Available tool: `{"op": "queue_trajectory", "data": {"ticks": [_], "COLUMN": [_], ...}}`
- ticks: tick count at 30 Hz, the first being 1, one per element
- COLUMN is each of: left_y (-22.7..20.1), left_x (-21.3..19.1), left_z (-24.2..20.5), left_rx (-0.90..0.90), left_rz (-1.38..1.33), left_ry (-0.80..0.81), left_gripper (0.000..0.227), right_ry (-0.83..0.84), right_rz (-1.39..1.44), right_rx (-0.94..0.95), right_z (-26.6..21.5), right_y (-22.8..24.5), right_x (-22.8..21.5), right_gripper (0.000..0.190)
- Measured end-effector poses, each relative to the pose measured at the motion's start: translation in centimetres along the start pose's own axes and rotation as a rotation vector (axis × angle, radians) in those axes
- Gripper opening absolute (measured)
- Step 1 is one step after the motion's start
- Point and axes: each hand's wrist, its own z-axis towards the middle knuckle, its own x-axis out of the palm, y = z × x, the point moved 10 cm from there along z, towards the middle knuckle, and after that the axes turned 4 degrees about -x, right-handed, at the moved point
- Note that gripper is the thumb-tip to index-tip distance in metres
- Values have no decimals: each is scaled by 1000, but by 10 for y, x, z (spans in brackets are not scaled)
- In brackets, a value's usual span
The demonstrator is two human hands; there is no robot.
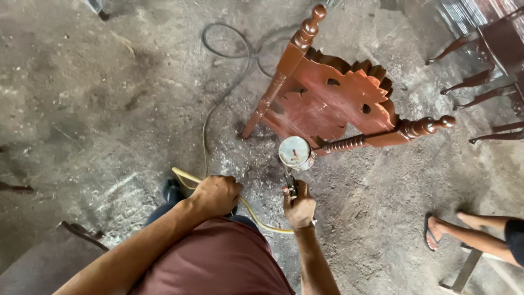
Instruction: The person spray paints a wooden chair using a spray gun, moving the gun along the backrest, legs, and seat to apply an even coat of finish.
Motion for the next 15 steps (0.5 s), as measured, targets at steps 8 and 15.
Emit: {"op": "queue_trajectory", "data": {"ticks": [8, 15], "left_y": [1, 0], "left_x": [-13, -44], "left_z": [5, 0], "left_rx": [44, 54], "left_rz": [10, -36], "left_ry": [13, 4], "left_gripper": [24, 23], "right_ry": [-32, -197], "right_rz": [42, 84], "right_rx": [67, -100], "right_z": [-11, -24], "right_y": [11, 41], "right_x": [-34, -85], "right_gripper": [47, 64]}}
